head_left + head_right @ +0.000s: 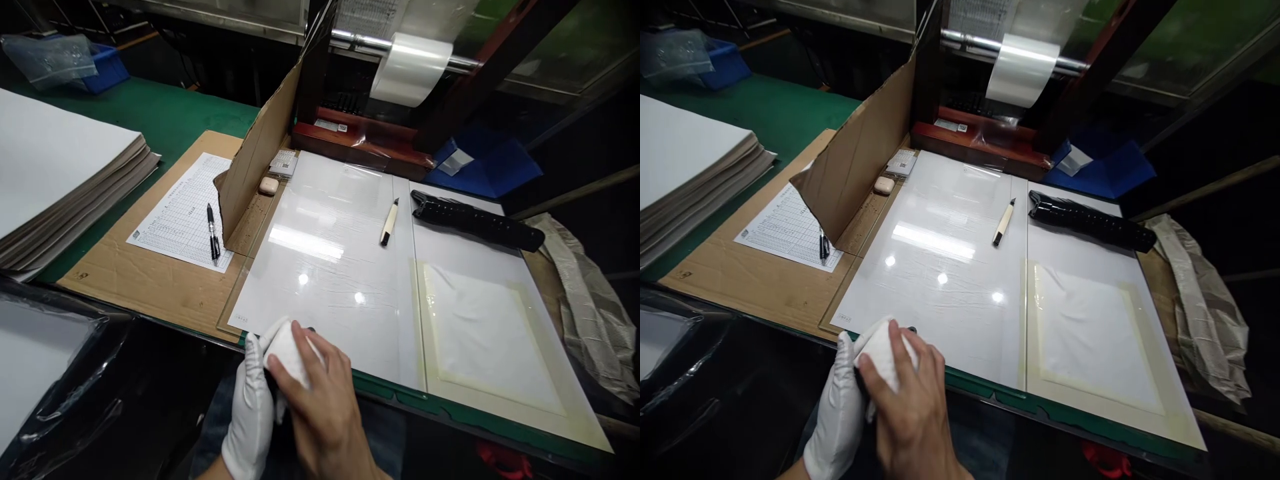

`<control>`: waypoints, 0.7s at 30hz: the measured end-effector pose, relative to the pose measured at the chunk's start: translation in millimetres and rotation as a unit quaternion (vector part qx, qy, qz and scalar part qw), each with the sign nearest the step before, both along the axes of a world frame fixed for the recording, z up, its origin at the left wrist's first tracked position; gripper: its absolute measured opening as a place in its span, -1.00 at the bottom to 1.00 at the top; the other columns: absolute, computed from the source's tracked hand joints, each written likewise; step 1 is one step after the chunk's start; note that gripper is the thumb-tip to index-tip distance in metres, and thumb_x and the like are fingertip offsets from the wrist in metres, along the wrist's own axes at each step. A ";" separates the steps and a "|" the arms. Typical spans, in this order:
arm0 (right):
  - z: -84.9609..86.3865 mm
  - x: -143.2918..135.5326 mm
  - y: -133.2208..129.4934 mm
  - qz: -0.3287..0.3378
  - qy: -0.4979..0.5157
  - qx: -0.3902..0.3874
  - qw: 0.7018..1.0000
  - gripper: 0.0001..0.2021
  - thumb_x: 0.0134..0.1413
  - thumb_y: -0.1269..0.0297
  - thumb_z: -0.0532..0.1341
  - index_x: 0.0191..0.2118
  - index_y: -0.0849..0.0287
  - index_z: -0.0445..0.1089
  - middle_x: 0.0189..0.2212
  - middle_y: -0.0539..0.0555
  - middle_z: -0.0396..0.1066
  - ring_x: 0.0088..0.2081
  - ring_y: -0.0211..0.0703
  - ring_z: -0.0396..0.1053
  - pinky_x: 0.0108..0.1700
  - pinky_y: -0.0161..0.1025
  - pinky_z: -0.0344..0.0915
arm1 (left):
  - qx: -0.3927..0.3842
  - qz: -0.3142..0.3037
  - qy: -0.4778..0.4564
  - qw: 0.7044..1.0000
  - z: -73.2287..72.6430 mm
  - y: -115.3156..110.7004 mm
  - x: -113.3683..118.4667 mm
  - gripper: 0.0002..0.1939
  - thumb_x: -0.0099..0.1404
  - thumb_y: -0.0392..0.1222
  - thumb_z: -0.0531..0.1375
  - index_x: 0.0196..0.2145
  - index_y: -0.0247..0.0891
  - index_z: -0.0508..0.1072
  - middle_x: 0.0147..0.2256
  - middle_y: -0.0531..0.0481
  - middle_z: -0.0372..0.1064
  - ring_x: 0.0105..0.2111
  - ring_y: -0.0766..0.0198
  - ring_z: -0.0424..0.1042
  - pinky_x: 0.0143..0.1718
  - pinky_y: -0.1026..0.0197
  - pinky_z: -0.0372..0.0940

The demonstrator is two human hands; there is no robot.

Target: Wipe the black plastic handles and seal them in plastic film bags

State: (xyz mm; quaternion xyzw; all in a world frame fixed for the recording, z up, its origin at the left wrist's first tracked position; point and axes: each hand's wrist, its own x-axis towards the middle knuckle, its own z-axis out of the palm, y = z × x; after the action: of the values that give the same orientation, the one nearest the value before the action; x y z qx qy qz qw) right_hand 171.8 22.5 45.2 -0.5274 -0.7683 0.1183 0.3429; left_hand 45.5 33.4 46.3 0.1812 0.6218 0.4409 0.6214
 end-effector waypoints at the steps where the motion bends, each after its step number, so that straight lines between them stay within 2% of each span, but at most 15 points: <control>1: -0.5 -2.1 -1.9 -0.022 -0.004 -0.008 1.000 -0.48 0.23 0.65 0.04 0.23 0.11 0.34 0.33 0.32 0.16 0.28 0.21 0.13 0.03 0.22 0.30 | -0.005 -0.008 0.002 1.000 -0.8 -0.2 0.5 -0.20 0.25 0.48 0.08 0.08 -0.27 0.53 -0.39 -0.07 0.54 -0.62 0.35 0.32 -0.67 0.36 0.24; 3: -1.0 -5.2 -5.0 -0.086 -0.012 -0.024 0.996 -0.46 0.25 0.64 0.04 0.25 0.08 0.31 0.33 0.31 0.17 0.28 0.21 0.13 0.02 0.23 0.30 | -0.014 -0.030 0.009 0.999 -2.5 -0.5 1.2 -0.22 0.30 0.45 0.03 0.15 -0.22 0.48 -0.40 -0.04 0.54 -0.62 0.35 0.33 -0.69 0.37 0.20; 4: -1.0 -6.5 -6.4 -0.095 -0.010 -0.025 0.995 -0.46 0.25 0.64 0.04 0.26 0.08 0.31 0.33 0.32 0.15 0.28 0.23 0.12 0.02 0.23 0.29 | -0.007 -0.033 0.013 0.999 -3.2 -0.7 1.6 -0.22 0.30 0.45 0.04 0.16 -0.22 0.46 -0.42 -0.04 0.53 -0.61 0.33 0.35 -0.68 0.36 0.21; 7: -0.5 -9.2 -10.1 -0.066 0.003 -0.017 0.998 -0.43 0.21 0.66 0.01 0.25 0.09 0.33 0.37 0.29 0.09 0.31 0.23 0.10 0.04 0.22 0.28 | 0.026 -0.033 0.031 0.999 -4.0 -1.6 2.5 -0.21 0.26 0.43 0.12 0.14 -0.27 0.48 -0.48 -0.02 0.49 -0.60 0.30 0.36 -0.61 0.32 0.29; 11: -1.6 -11.8 -11.8 -0.130 -0.005 -0.039 0.991 -0.44 0.26 0.63 0.05 0.28 0.04 0.29 0.36 0.26 0.11 0.31 0.21 0.10 0.06 0.21 0.28 | 0.007 -0.054 0.045 0.998 -4.3 -3.9 3.5 -0.30 0.35 0.37 0.05 0.16 -0.23 0.44 -0.62 0.14 0.26 -0.70 0.38 0.16 -0.71 0.36 0.14; 15: -8.0 -7.6 -10.4 -0.105 -0.002 -0.032 0.994 -0.45 0.26 0.64 0.03 0.27 0.05 0.32 0.38 0.28 0.08 0.31 0.23 0.10 0.06 0.23 0.27 | 0.047 -0.080 0.076 0.993 -6.4 -4.3 4.4 -0.33 0.32 0.33 0.13 0.08 -0.29 0.48 -0.63 0.13 0.25 -0.68 0.35 0.17 -0.69 0.36 0.16; 18: -8.4 11.9 -6.0 -0.163 0.004 -0.049 0.985 -0.57 0.35 0.46 0.07 0.19 -0.11 0.42 0.35 0.16 0.16 0.28 0.23 0.14 0.08 0.31 0.25 | 0.028 -0.130 0.071 0.989 -2.5 0.4 -1.1 -0.32 0.39 0.32 0.02 0.12 -0.32 0.43 -0.67 0.17 0.22 -0.74 0.40 0.08 -0.74 0.39 0.05; 20: -0.3 28.3 -1.0 -0.188 0.089 -0.137 0.968 -0.65 0.38 0.24 0.12 0.19 -0.21 0.41 0.35 0.08 0.17 0.31 0.21 0.15 0.15 0.34 0.22 | 0.031 -0.169 0.055 0.984 3.7 6.2 -11.9 -0.33 0.42 0.31 -0.02 0.12 -0.32 0.43 -0.68 0.17 0.23 -0.76 0.43 0.06 -0.74 0.40 0.03; 21: 6.4 35.4 2.0 -0.185 0.157 -0.212 0.947 -0.65 0.37 0.12 0.15 0.21 -0.24 0.38 0.34 0.05 0.19 0.32 0.18 0.15 0.21 0.32 0.20 | 0.028 -0.190 0.044 0.980 7.6 9.3 -19.2 -0.33 0.41 0.31 -0.02 0.12 -0.31 0.45 -0.69 0.16 0.23 -0.78 0.43 0.06 -0.74 0.39 0.02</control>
State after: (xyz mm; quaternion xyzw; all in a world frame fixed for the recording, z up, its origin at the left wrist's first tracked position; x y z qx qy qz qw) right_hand 207.2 24.6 51.6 -0.6957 -0.5508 0.2941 0.3552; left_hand 26.3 42.8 54.0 0.3328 0.5898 0.3237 0.6607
